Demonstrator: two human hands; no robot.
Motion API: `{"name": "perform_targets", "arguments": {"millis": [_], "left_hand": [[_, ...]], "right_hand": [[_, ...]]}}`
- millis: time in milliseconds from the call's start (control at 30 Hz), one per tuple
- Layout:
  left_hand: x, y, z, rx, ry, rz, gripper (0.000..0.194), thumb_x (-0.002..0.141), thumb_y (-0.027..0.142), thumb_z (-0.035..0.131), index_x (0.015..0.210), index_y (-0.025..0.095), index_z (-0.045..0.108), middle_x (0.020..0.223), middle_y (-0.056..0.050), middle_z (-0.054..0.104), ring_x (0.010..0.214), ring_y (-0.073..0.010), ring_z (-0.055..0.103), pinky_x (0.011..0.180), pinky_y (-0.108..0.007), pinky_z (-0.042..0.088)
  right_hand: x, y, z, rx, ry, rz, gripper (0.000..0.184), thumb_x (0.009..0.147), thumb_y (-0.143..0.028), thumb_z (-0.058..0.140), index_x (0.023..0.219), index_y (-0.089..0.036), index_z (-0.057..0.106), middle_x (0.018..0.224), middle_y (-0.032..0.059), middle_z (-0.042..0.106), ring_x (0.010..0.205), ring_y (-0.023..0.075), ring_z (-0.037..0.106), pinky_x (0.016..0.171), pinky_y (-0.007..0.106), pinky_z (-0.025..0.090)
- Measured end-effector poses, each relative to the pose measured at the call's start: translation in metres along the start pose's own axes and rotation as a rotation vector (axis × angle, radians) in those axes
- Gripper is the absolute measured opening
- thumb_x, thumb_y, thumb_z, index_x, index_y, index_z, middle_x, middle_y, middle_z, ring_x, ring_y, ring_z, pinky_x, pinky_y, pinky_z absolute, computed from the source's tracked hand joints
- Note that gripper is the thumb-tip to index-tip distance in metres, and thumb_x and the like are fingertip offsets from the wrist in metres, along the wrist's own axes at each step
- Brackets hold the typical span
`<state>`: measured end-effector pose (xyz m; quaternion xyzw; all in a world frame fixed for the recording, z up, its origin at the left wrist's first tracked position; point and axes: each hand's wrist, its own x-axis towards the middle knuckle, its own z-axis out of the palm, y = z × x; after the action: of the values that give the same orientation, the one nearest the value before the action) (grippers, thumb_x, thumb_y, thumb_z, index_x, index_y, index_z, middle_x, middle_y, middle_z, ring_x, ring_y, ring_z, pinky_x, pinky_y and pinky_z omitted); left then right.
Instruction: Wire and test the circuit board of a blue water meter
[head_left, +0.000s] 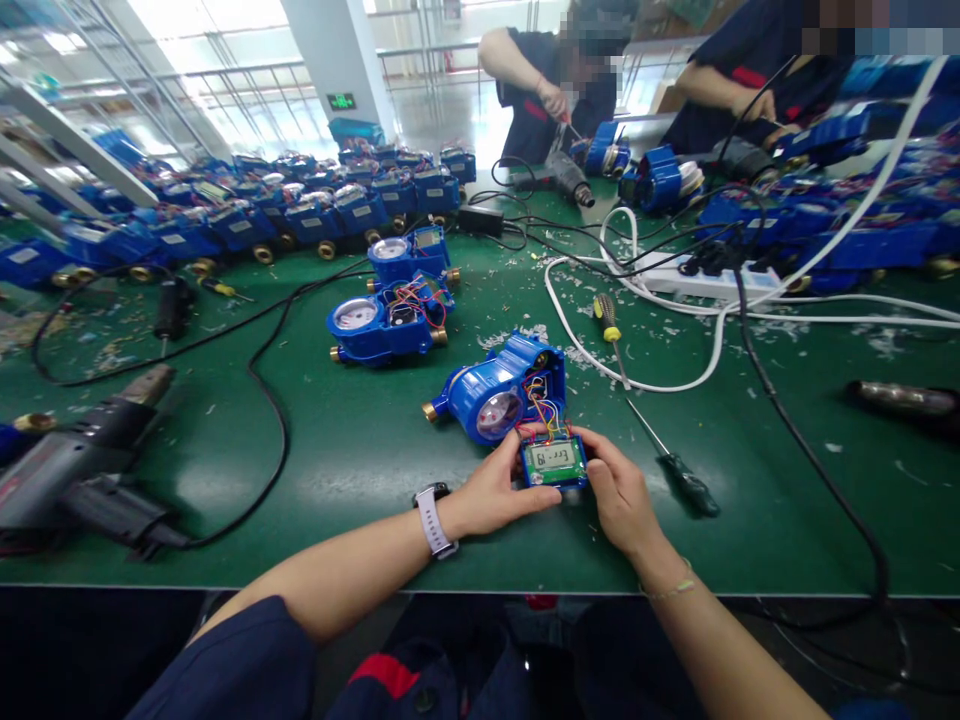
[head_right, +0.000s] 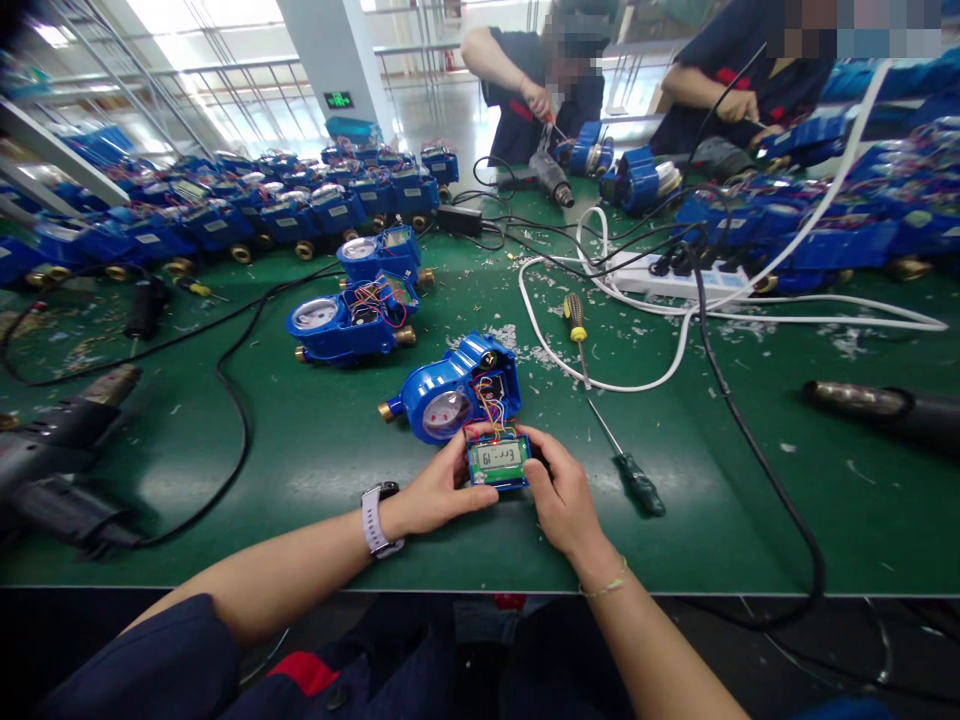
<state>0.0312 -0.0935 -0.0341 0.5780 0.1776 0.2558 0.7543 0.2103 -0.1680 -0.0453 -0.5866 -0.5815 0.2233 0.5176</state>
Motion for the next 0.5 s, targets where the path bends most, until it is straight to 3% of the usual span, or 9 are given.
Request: {"name": "perform_targets", "arguments": {"millis": [367, 500], "left_hand": [[-0.005, 0.002, 0.005, 0.154, 0.089, 0.005, 0.074, 0.082, 0.038, 0.072, 0.140, 0.021, 0.028, 0.147, -0.016, 0.044, 0.135, -0.0296, 0.046, 0.116, -0.045, 0.034], [-0.011, 0.006, 0.004, 0.203, 0.144, -0.019, 0.077, 0.086, 0.040, 0.067, 0.143, 0.022, 0.019, 0.137, -0.017, 0.053, 0.122, -0.0268, 0.057, 0.110, -0.046, 0.040]], "right_hand": [[-0.001, -0.004, 0.002, 0.048, 0.084, 0.038, 0.049, 0.097, -0.056, 0.045, 0.120, -0.018, 0.067, 0.111, 0.0127, 0.071, 0.100, 0.0274, 0.068, 0.087, 0.042, 0.055], [-0.012, -0.002, -0.024, 0.037, 0.227, 0.039, 0.043, 0.095, -0.051, 0.052, 0.121, -0.020, 0.064, 0.109, 0.0120, 0.071, 0.096, 0.0250, 0.069, 0.086, 0.042, 0.056]]}}
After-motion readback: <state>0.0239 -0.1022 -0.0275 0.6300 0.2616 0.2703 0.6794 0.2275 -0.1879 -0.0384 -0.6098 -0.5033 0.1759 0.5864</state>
